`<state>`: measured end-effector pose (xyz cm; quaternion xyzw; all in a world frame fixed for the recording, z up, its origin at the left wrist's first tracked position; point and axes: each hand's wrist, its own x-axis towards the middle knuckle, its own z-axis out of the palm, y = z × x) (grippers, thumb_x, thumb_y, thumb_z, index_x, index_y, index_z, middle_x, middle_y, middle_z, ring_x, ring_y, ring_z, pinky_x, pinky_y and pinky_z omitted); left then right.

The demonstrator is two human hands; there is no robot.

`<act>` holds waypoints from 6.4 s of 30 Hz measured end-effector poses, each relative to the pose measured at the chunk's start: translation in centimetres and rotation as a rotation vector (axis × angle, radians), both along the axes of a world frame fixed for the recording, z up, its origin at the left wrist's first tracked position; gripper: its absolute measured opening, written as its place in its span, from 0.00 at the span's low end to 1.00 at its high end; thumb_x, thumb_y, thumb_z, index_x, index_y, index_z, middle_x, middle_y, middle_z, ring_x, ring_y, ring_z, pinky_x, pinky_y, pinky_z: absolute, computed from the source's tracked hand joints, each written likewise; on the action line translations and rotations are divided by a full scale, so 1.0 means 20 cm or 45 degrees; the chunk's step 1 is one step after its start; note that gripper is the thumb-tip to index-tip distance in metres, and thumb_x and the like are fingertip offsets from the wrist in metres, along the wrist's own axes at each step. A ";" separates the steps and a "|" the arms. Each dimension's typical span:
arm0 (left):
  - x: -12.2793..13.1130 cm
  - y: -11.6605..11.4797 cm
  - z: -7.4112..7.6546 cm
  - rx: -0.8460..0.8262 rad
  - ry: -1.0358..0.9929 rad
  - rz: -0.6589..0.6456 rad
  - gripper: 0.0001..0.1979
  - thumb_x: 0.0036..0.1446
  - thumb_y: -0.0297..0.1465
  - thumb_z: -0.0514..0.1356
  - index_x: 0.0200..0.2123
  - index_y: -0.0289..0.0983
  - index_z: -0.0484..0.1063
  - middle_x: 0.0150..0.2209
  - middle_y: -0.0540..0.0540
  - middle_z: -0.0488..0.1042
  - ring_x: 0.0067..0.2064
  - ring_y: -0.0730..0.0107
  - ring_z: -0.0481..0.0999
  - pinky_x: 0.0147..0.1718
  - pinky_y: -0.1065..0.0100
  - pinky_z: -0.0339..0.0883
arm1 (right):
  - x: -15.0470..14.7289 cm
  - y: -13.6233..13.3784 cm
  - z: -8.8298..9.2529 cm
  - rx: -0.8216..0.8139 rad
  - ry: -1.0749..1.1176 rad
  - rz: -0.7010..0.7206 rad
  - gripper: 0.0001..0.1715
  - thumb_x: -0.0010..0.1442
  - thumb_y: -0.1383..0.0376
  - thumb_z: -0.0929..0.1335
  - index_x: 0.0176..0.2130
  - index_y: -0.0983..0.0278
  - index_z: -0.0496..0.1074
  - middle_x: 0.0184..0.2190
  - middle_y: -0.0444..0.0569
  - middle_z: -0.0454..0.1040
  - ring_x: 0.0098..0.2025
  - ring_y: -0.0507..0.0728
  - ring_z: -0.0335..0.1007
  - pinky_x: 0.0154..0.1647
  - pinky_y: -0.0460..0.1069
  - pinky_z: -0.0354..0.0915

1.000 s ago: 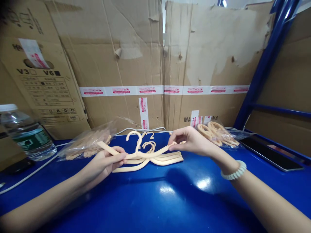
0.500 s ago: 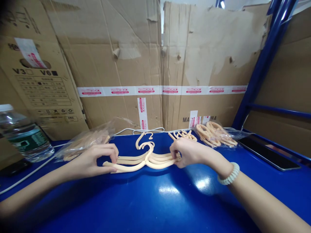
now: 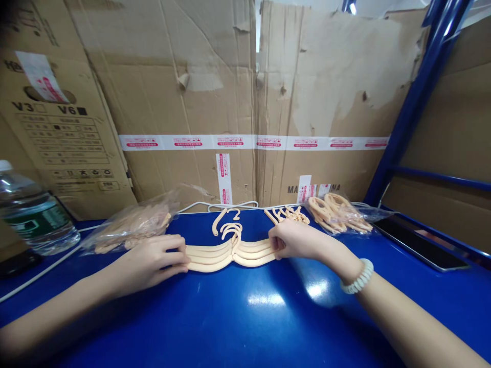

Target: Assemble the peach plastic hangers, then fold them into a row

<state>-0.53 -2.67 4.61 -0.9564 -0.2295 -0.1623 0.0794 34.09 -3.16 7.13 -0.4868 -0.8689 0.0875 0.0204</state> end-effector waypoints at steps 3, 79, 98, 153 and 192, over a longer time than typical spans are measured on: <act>0.00 0.01 -0.02 0.094 0.026 0.015 0.13 0.65 0.30 0.52 0.31 0.38 0.75 0.28 0.47 0.71 0.29 0.66 0.69 0.29 0.68 0.58 | 0.00 0.01 0.00 0.034 -0.017 -0.009 0.05 0.50 0.74 0.72 0.28 0.65 0.76 0.27 0.47 0.76 0.30 0.56 0.71 0.29 0.46 0.59; 0.15 0.09 0.08 -0.301 -0.142 0.193 0.14 0.62 0.25 0.52 0.50 0.38 0.65 0.43 0.44 0.71 0.42 0.62 0.72 0.41 0.63 0.65 | -0.21 0.30 0.02 -0.022 0.434 0.138 0.14 0.59 0.75 0.65 0.45 0.70 0.74 0.30 0.48 0.75 0.31 0.54 0.71 0.35 0.49 0.67; 0.19 0.38 0.03 -0.465 -0.398 0.085 0.09 0.65 0.33 0.56 0.36 0.34 0.71 0.37 0.47 0.73 0.35 0.69 0.74 0.38 0.62 0.71 | -0.25 0.53 -0.11 -0.155 0.833 -0.088 0.12 0.67 0.61 0.67 0.46 0.67 0.69 0.39 0.47 0.72 0.32 0.52 0.71 0.31 0.48 0.71; 0.45 -0.37 -0.15 -1.420 -1.539 0.280 0.12 0.44 0.31 0.66 0.22 0.38 0.62 0.24 0.51 0.73 0.29 0.67 0.75 0.31 0.70 0.68 | -0.41 -0.33 -0.23 -0.975 1.983 -0.255 0.23 0.41 0.57 0.81 0.28 0.70 0.72 0.24 0.48 0.76 0.26 0.52 0.75 0.32 0.47 0.73; 0.45 -0.35 -0.13 -1.946 -1.847 0.387 0.20 0.32 0.35 0.78 0.29 0.34 0.76 0.27 0.51 0.76 0.32 0.74 0.76 0.38 0.72 0.73 | 0.13 0.18 -0.21 0.422 0.587 0.111 0.10 0.54 0.74 0.66 0.30 0.62 0.75 0.36 0.51 0.69 0.40 0.59 0.65 0.43 0.53 0.61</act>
